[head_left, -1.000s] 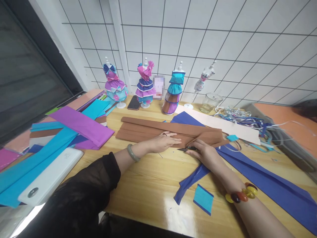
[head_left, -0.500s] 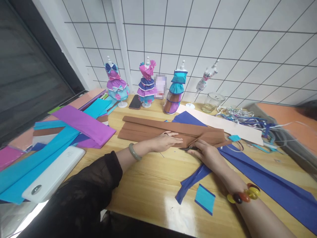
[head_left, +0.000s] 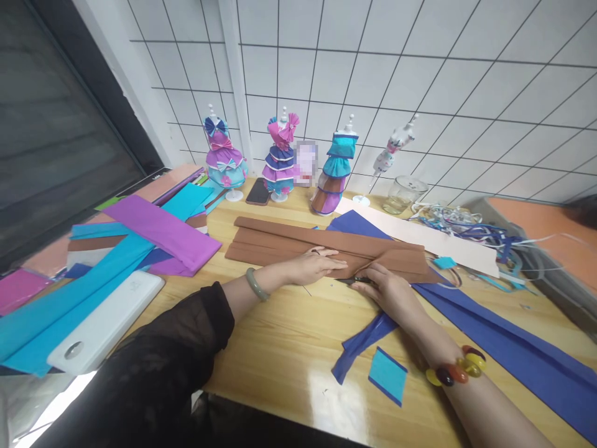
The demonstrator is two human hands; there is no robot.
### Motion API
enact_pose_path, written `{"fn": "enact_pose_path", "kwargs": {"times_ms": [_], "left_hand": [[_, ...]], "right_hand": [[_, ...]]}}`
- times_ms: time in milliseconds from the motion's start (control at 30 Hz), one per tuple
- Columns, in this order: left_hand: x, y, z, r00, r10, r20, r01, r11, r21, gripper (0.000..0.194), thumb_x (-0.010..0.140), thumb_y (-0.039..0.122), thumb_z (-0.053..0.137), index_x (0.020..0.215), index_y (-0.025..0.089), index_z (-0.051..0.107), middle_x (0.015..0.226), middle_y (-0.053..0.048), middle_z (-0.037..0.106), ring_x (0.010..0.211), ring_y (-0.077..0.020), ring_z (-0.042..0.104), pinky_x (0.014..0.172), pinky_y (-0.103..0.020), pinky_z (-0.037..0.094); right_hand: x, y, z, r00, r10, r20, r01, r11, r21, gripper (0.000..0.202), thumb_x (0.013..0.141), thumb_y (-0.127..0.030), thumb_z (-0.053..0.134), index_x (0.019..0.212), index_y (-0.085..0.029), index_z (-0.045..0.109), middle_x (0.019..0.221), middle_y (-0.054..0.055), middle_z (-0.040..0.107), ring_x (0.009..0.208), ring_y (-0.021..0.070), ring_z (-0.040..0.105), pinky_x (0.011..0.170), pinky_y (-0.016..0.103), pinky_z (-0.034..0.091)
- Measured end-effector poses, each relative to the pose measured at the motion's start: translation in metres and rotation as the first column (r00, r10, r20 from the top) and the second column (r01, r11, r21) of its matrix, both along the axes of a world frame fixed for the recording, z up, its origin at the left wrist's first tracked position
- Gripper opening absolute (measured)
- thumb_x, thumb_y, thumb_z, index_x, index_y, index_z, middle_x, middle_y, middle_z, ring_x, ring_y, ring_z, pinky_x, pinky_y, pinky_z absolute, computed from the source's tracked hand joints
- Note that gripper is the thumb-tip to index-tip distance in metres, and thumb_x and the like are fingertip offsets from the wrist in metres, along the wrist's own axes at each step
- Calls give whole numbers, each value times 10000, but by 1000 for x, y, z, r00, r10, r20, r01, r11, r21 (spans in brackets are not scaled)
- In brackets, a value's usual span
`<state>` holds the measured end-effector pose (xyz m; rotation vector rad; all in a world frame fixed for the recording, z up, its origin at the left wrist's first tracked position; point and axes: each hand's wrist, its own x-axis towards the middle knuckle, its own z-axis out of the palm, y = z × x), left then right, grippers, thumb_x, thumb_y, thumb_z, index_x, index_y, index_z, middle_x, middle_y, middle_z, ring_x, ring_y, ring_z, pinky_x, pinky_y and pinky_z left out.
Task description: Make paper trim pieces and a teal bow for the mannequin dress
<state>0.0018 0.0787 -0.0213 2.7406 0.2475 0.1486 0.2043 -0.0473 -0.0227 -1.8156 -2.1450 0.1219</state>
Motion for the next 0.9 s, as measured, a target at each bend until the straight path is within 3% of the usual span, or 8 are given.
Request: {"fn": "enact_pose_path", "kwargs": {"times_ms": [333,900], "left_hand": [[1,4,-11,997,-45,62,41,997,62,483,866,57,291,1313,200,400,1365,-2,432,1335,-170,245,1063,-328,229],[-1,1,-3,999,-43,2,43,997,65,472,888,77,250,1327,196,375,1386,-10,404,1344,-156,216,1077,-333,192]], "right_hand": [[-3,0,-1,1000,-1,-2,1,1000,26,297,840,-475,481,926,-226,616,978,69,639,863,214,635,717,319,497],[-9,3,-2,999,6,41,-7,999,39,314,862,-470,443,917,-220,624,951,67,638,854,214,634,689,314,493]]}}
